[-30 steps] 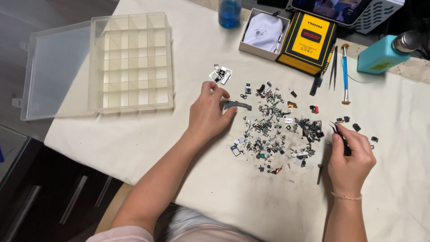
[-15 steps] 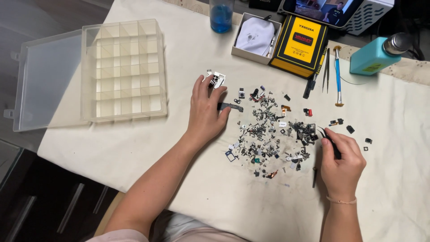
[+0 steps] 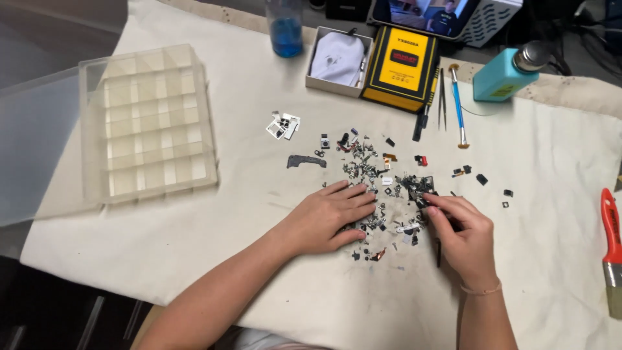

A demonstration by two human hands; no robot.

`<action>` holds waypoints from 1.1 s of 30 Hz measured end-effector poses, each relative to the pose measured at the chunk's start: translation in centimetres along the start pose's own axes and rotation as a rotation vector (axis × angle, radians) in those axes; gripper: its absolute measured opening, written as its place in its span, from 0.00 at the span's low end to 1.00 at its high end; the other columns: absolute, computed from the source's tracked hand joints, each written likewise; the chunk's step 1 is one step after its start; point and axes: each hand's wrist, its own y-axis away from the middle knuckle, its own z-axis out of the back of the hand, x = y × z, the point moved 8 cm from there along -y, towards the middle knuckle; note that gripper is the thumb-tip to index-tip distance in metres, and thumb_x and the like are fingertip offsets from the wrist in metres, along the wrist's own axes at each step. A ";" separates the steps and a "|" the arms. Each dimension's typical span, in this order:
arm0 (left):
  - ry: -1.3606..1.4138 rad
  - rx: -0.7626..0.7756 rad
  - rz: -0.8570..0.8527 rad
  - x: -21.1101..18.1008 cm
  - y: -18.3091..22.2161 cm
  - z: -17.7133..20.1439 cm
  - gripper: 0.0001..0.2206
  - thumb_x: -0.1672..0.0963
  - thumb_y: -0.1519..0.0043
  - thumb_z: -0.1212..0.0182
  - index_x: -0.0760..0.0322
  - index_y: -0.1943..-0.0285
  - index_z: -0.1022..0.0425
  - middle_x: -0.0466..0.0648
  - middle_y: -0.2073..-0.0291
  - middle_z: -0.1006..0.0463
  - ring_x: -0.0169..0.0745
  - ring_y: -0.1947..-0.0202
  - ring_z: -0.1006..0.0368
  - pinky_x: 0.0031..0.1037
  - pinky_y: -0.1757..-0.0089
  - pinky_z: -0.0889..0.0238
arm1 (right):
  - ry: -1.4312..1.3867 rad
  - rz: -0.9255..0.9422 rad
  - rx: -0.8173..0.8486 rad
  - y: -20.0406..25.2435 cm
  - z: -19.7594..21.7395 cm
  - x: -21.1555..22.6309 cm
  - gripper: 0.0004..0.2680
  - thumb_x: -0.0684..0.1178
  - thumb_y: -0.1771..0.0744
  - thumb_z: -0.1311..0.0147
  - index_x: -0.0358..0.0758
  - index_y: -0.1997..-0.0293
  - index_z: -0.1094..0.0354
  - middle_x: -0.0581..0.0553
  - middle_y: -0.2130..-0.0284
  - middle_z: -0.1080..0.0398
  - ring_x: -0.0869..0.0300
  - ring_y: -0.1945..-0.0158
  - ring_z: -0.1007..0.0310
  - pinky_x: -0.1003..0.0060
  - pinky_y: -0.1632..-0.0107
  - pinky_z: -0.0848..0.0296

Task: Sorting through a pile of various small electronic components, including screws, brackets, and SIM trays, on a repair workbench.

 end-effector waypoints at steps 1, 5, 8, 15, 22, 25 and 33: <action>0.012 0.006 0.000 -0.2 0.0 -0.7 0.25 0.46 0.31 0.49 0.63 0.31 0.31 0.53 0.31 0.31 0.52 0.27 0.40 0.48 0.31 0.55 | 0.005 -0.012 0.002 0.2 0.1 0.0 0.08 0.37 0.33 0.39 0.40 0.51 0.20 0.42 0.65 0.21 0.52 0.59 0.20 0.61 0.54 0.23; -0.133 0.048 -0.060 -1.2 -0.1 -2.7 0.28 0.45 0.32 0.49 0.59 0.26 0.37 0.52 0.27 0.36 0.50 0.26 0.43 0.51 0.29 0.59 | 0.006 -0.029 0.000 0.0 0.4 0.9 0.07 0.38 0.32 0.40 0.39 0.50 0.20 0.43 0.63 0.22 0.57 0.61 0.23 0.64 0.57 0.25; -0.212 0.092 -0.093 -2.7 -0.4 -3.3 0.32 0.40 0.36 0.51 0.51 0.24 0.39 0.53 0.25 0.40 0.52 0.24 0.46 0.56 0.29 0.63 | 0.052 -0.108 0.040 0.3 1.1 -0.4 0.09 0.39 0.32 0.39 0.40 0.48 0.21 0.42 0.62 0.22 0.57 0.61 0.25 0.64 0.58 0.27; -0.200 0.126 -0.119 -3.2 -0.5 -3.1 0.41 0.31 0.47 0.55 0.42 0.27 0.35 0.55 0.25 0.39 0.57 0.24 0.46 0.61 0.30 0.66 | 0.155 -0.193 0.155 -0.2 1.4 -0.1 0.09 0.39 0.35 0.35 0.39 0.51 0.20 0.38 0.62 0.21 0.47 0.58 0.21 0.58 0.54 0.23; 0.004 0.066 -0.133 -2.2 -0.2 -0.7 0.33 0.34 0.46 0.45 0.52 0.45 0.19 0.58 0.40 0.24 0.56 0.32 0.34 0.62 0.32 0.60 | 0.291 -0.114 0.043 -0.4 -0.2 -1.1 0.10 0.38 0.33 0.38 0.37 0.46 0.22 0.35 0.59 0.24 0.41 0.52 0.24 0.52 0.50 0.24; 0.010 -0.005 -0.149 -2.0 -0.3 0.0 0.29 0.35 0.45 0.42 0.55 0.55 0.16 0.55 0.39 0.24 0.53 0.31 0.36 0.60 0.33 0.57 | 0.286 -0.155 0.097 -0.5 -0.4 -0.6 0.09 0.39 0.33 0.38 0.40 0.48 0.21 0.38 0.61 0.24 0.44 0.53 0.24 0.53 0.49 0.24; 0.036 -0.178 -0.153 -2.2 -0.4 1.7 0.22 0.42 0.39 0.39 0.62 0.69 0.19 0.55 0.47 0.20 0.53 0.38 0.28 0.55 0.36 0.46 | 0.295 -0.186 0.184 -0.1 -0.3 -1.4 0.09 0.42 0.35 0.36 0.46 0.50 0.20 0.43 0.62 0.23 0.47 0.52 0.23 0.55 0.49 0.23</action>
